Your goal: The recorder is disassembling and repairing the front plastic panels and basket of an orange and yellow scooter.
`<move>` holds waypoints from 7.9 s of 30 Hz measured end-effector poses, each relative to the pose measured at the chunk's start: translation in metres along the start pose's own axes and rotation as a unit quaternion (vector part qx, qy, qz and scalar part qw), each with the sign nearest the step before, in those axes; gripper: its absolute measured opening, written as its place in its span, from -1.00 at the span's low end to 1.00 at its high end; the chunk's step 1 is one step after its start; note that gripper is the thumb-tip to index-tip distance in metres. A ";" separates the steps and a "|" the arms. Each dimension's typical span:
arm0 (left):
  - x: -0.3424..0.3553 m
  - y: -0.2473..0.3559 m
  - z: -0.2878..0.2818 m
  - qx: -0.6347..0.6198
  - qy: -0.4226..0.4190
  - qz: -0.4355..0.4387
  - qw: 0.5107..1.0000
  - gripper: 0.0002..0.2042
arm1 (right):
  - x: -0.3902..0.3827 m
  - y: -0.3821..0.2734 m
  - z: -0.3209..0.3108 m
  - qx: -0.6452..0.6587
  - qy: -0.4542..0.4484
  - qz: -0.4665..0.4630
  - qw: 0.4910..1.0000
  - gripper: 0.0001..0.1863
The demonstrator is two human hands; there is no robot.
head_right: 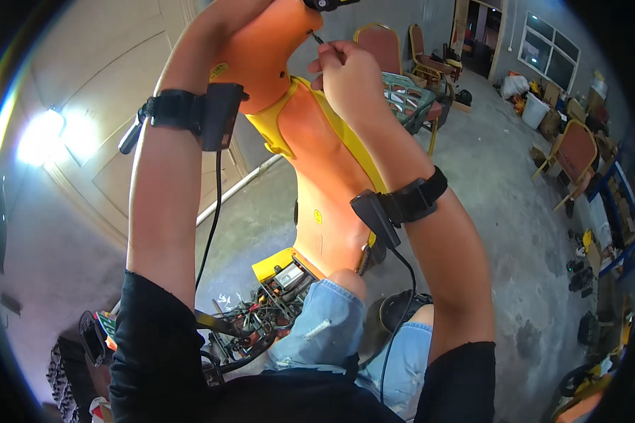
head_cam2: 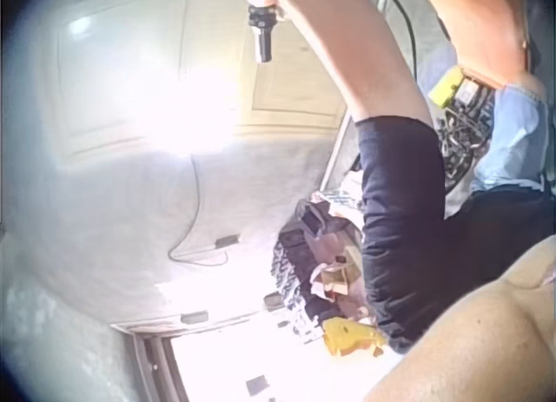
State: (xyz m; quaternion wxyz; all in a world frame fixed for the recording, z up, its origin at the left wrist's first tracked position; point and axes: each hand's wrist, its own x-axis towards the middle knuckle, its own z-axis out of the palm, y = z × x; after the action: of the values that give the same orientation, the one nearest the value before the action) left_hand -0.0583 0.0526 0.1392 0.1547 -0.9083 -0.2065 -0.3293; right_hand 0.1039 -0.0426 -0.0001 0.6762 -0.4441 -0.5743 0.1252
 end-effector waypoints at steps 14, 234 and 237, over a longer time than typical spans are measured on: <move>-0.005 0.030 -0.019 0.061 0.031 0.062 0.996 -0.69 | 0.003 0.000 0.012 0.026 0.023 0.006 0.999 -0.73; -0.105 0.118 0.090 -0.684 0.197 -0.212 0.670 -0.77 | -0.276 0.150 -0.154 -0.139 -0.214 0.472 0.844 -0.63; -0.068 0.121 0.121 -0.734 0.158 -0.205 0.627 -0.78 | -0.312 0.212 -0.176 -0.200 -0.356 0.524 0.747 -0.54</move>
State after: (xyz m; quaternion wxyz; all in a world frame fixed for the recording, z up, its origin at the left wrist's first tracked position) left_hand 0.0165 -0.0209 -0.0120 -0.6047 -0.5891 -0.0493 -0.5338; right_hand 0.2359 -0.2130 -0.3559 0.1462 -0.7233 -0.4625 0.4915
